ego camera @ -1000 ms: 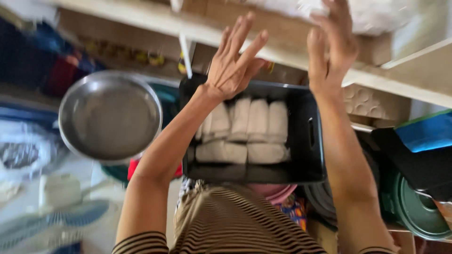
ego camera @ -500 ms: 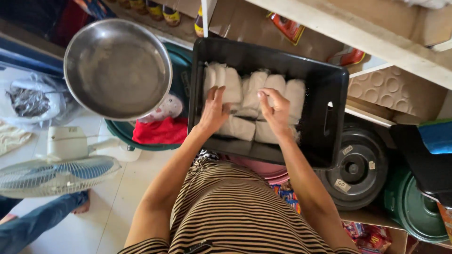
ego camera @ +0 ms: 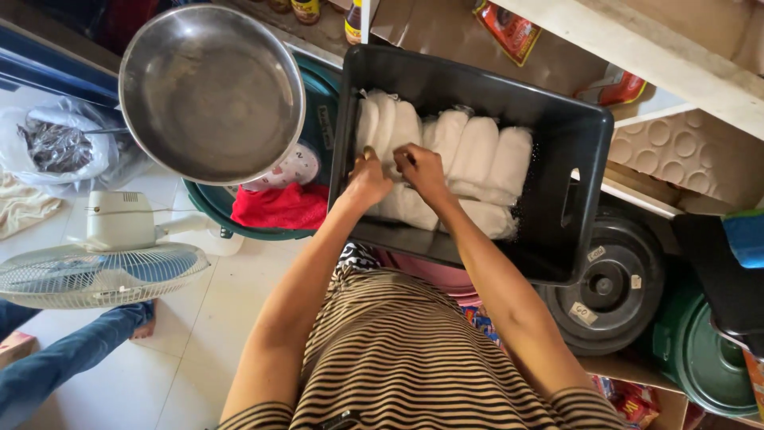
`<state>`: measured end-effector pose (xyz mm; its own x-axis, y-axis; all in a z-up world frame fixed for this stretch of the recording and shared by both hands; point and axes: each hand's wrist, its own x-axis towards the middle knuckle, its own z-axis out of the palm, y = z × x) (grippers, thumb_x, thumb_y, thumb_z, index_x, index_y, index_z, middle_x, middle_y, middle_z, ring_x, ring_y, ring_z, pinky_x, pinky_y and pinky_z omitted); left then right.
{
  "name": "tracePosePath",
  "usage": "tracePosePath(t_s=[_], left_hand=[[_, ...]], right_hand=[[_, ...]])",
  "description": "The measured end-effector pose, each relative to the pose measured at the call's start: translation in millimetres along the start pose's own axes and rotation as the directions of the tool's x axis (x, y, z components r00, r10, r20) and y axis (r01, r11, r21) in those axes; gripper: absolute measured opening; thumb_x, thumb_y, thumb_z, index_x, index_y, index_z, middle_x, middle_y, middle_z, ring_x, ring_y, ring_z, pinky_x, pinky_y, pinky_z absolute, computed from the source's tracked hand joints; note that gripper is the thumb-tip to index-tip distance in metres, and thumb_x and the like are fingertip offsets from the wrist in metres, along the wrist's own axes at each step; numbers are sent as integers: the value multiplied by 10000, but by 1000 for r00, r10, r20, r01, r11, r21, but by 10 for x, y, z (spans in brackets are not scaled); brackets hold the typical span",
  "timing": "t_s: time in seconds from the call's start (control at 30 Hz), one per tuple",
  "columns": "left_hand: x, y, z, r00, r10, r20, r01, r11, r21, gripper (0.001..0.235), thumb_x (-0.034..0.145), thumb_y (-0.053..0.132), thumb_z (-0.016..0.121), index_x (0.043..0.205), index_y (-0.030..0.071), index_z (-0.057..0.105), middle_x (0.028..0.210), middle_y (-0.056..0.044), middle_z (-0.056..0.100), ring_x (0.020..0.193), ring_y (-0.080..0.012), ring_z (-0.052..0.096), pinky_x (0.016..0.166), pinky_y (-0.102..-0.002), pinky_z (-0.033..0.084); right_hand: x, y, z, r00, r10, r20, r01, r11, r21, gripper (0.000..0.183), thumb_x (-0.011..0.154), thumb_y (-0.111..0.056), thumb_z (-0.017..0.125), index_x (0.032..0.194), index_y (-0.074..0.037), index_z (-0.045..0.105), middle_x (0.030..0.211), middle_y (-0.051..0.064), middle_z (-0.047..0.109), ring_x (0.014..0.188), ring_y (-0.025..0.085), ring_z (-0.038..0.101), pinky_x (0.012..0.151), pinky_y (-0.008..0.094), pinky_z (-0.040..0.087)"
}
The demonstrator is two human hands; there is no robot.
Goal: The recorder is organizing small white bags of a product on shelves and in a bin in a grocery store backroom.
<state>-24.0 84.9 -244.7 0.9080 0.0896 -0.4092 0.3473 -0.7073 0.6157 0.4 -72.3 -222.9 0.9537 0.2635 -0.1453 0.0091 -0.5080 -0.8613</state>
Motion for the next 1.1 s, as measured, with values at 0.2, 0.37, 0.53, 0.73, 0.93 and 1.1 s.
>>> tracePosePath(t_s=[0.2, 0.37, 0.53, 0.73, 0.93, 1.1], left_hand=[[187, -697, 750, 996, -51, 74, 56, 996, -63, 456, 1000, 340, 629, 1299, 14, 517, 1288, -258, 567, 1161, -422, 614, 981, -497, 513], [186, -37, 248, 779, -508, 366, 519, 197, -832, 637, 799, 295, 708, 1384, 183, 483, 1415, -87, 529, 1258, -325, 491, 982, -629, 425], [503, -321, 616, 723, -534, 438, 436, -139, -889, 539, 805, 351, 657, 1326, 232, 580, 1367, -10, 534, 1255, -285, 431, 963, -632, 355], [485, -278, 659, 708, -531, 465, 420, -212, -882, 469, 815, 360, 659, 1267, 255, 593, 1288, 22, 529, 1149, -249, 421, 922, -562, 354], [394, -244, 616, 699, -532, 477, 393, -272, -879, 391, 825, 369, 661, 1202, 280, 607, 1203, 57, 524, 1034, -210, 411, 877, -485, 353], [288, -193, 546, 697, -528, 485, 365, -320, -874, 333, 833, 376, 662, 1154, 299, 618, 1139, 83, 520, 947, -181, 403, 843, -427, 352]], right_hand=[[647, -237, 227, 988, -133, -84, 117, 979, -165, 301, 937, -234, 677, 1222, -159, 734, 899, 164, 756, 839, 326, 748, 779, 430, 584], [1084, -441, 348, 999, 34, 26, -20, 903, -429, 550, 863, -343, 717, 1390, -239, 597, 1152, 219, 695, 1080, 436, 628, 901, 528, 511], [1412, -269, 442, 993, 98, 58, -53, 846, -530, 569, 780, -367, 774, 1313, -217, 641, 1164, 203, 700, 1112, 403, 647, 922, 511, 526], [1374, -557, 408, 971, 234, 56, -150, 772, -617, 475, 759, -352, 801, 1205, -208, 722, 1098, 160, 733, 1043, 367, 695, 866, 501, 558], [1403, -379, 532, 959, 277, -59, -254, 750, -611, 327, 755, -298, 805, 1050, -160, 772, 1057, 150, 752, 1019, 349, 715, 833, 479, 577], [1041, -528, 316, 971, 206, -119, -238, 844, -481, 273, 718, -246, 810, 964, -134, 779, 1001, 160, 751, 961, 362, 713, 802, 482, 564]])
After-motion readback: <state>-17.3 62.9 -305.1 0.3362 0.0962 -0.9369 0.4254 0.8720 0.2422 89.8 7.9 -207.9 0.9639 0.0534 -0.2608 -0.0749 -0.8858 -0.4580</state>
